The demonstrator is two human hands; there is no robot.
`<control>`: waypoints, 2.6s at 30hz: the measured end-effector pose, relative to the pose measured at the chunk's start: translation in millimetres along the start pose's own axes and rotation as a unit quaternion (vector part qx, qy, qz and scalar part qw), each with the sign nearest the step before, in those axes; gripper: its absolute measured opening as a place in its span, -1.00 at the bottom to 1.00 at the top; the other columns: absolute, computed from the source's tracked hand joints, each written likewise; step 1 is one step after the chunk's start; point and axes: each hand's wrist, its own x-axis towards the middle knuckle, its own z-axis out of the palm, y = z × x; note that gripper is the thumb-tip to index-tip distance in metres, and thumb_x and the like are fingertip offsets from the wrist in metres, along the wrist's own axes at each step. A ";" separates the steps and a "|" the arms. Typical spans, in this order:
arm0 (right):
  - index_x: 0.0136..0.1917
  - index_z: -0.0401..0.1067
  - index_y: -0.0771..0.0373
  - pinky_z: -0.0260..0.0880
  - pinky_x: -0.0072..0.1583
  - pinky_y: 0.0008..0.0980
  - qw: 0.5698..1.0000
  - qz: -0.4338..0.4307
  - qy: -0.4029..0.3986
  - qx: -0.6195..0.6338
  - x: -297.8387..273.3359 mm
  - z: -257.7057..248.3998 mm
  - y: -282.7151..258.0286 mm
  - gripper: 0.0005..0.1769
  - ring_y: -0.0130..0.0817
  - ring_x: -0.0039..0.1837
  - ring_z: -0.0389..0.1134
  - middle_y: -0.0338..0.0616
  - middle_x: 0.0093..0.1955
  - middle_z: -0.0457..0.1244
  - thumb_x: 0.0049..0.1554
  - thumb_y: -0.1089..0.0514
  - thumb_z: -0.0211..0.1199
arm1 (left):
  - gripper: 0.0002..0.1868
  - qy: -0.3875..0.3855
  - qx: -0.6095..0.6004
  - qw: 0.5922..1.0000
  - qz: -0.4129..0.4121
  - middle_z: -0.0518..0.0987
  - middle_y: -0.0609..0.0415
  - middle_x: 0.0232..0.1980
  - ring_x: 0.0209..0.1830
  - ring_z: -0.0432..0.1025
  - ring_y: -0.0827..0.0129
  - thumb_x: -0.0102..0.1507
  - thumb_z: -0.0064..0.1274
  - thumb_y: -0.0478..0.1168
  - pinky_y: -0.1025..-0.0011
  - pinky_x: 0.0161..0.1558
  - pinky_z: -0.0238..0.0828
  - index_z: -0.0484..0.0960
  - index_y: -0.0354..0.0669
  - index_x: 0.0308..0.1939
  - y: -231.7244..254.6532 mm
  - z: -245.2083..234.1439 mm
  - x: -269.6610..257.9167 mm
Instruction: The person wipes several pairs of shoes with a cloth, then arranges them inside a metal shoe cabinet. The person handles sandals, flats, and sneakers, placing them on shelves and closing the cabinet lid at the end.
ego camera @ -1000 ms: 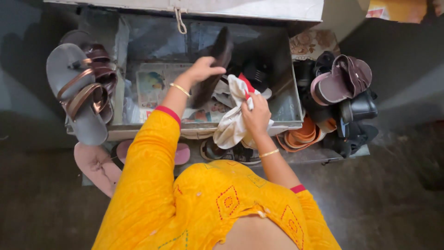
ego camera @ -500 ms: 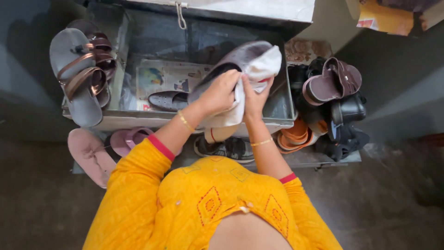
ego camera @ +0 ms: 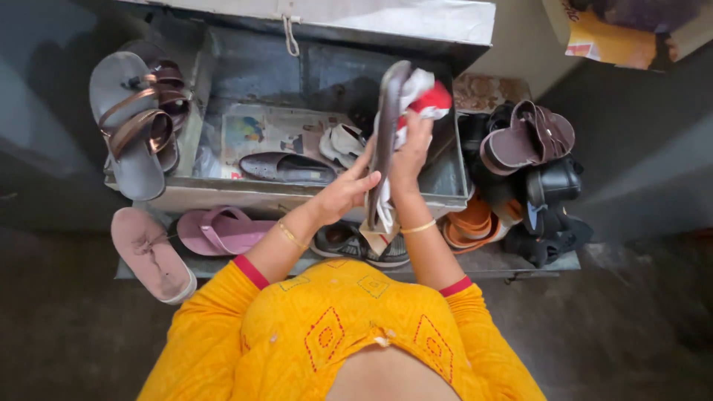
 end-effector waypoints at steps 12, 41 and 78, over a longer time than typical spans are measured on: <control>0.07 0.46 0.16 0.40 0.08 -0.02 0.942 -0.048 -0.320 0.090 -21.8 -59.7 -80.3 -0.55 0.08 0.06 0.39 -0.03 -0.03 0.32 -0.15 0.32 0.28 | -0.32 -0.052 -0.254 0.965 0.033 0.60 -0.07 0.20 0.19 0.49 0.19 0.33 -0.03 0.24 0.22 0.33 0.35 0.49 -0.23 0.29 -1.0 -10.1 -14.7; 0.18 0.37 0.18 0.29 0.17 0.00 0.967 0.034 -0.227 -0.112 -48.9 -42.9 -84.2 -0.44 0.17 0.18 0.26 0.10 0.05 0.22 -0.11 0.33 0.35 | -0.17 0.142 -0.188 0.969 0.067 0.56 -0.01 0.32 0.23 0.50 0.30 0.35 -0.16 0.38 0.32 0.32 0.41 0.46 -0.24 0.39 -6.5 24.1 -9.3; -0.01 0.45 0.15 0.32 0.01 -0.02 0.938 0.036 -0.145 -0.312 -60.9 -59.9 80.1 -0.61 0.02 0.05 0.31 -0.06 -0.06 0.24 -0.15 0.21 0.41 | -0.49 -0.074 0.785 0.423 -0.447 0.69 -0.17 0.05 0.01 0.57 -0.03 -0.01 0.38 -0.05 0.13 0.07 0.49 0.77 -0.26 -0.06 4.8 -292.9 68.5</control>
